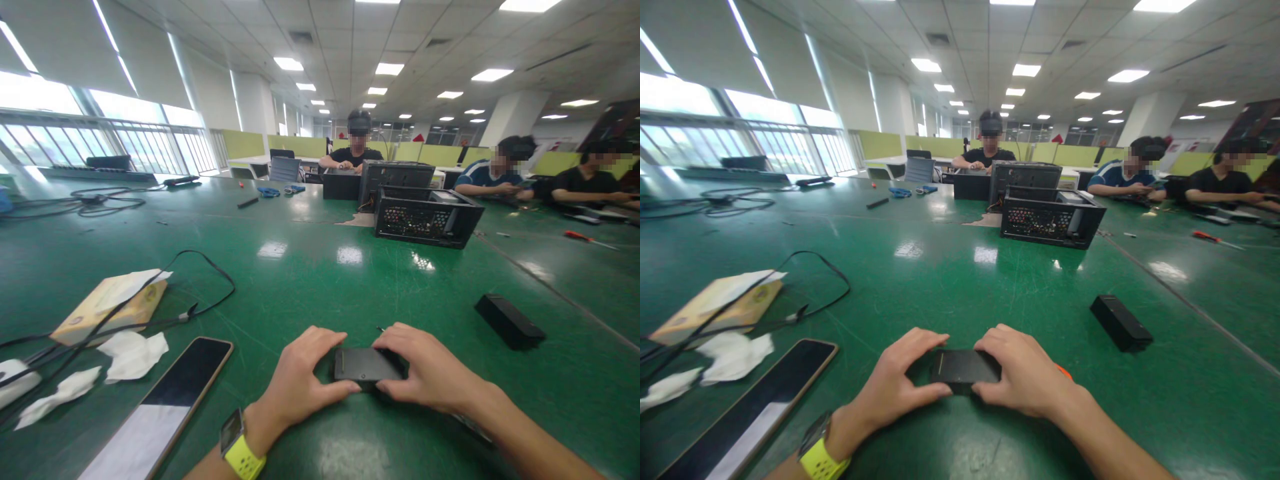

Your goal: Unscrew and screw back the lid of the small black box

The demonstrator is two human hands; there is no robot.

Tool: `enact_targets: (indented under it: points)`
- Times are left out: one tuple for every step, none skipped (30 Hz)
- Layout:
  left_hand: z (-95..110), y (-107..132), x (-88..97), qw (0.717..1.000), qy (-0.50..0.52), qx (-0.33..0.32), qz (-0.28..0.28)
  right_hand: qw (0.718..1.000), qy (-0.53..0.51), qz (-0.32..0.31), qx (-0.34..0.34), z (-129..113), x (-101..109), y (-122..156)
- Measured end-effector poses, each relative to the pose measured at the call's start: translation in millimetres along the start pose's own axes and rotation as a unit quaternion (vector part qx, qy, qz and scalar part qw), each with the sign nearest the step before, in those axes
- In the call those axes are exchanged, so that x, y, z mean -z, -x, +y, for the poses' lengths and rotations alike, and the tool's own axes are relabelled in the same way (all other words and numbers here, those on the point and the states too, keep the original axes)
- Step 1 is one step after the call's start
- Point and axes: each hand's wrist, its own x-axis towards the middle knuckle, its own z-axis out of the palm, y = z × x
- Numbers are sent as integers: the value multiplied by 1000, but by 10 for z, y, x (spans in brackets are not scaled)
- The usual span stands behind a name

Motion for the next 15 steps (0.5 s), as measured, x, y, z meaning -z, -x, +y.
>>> enact_targets:
  points:
    - [-5, -4, 14, 1000, -3, 0, 23, 1000, 1, 20, -7, 25, 35, 30]
    - [-11, -8, 28, 999, -7, 1, 46, 999, 6, 45, -23, 79, 81, 72]
    - [-18, -11, 38, 998, -12, 2, 65, 995, 21, 76, -56, 163, 131, 127]
    - [-24, -13, 44, 997, -17, 3, 78, 987, 46, 110, -105, 275, 182, 192]
    - [-28, -13, 45, 996, -22, 3, 86, 973, 78, 142, -164, 409, 226, 265]
    - [-30, -12, 41, 996, -26, 1, 89, 946, 124, 176, -240, 557, 260, 342]
    - [-29, -11, 34, 996, -30, -1, 89, 921, 154, 199, -296, 706, 280, 417]
    - [-25, -9, 24, 996, -33, -4, 88, 899, 176, 216, -339, 849, 285, 488]
    - [-21, -8, 14, 996, -36, -7, 86, 880, 194, 227, -371, 978, 279, 552]
    - [-17, -8, 4, 996, -39, -9, 83, 866, 206, 234, -390, 1089, 264, 608]
    - [-14, -8, -3, 996, -42, -11, 81, 855, 216, 242, -404, 1182, 246, 658]
    - [-14, -9, -8, 996, -46, -13, 79, 844, 224, 253, -415, 1260, 231, 705]
    - [-15, -10, -9, 996, -49, -13, 79, 833, 230, 267, -427, 1329, 222, 751]
    - [-19, -10, -8, 996, -51, -13, 79, 820, 233, 282, -440, 1394, 221, 800]
    - [-23, -11, -5, 995, -52, -12, 80, 807, 233, 296, -455, 1460, 230, 855]
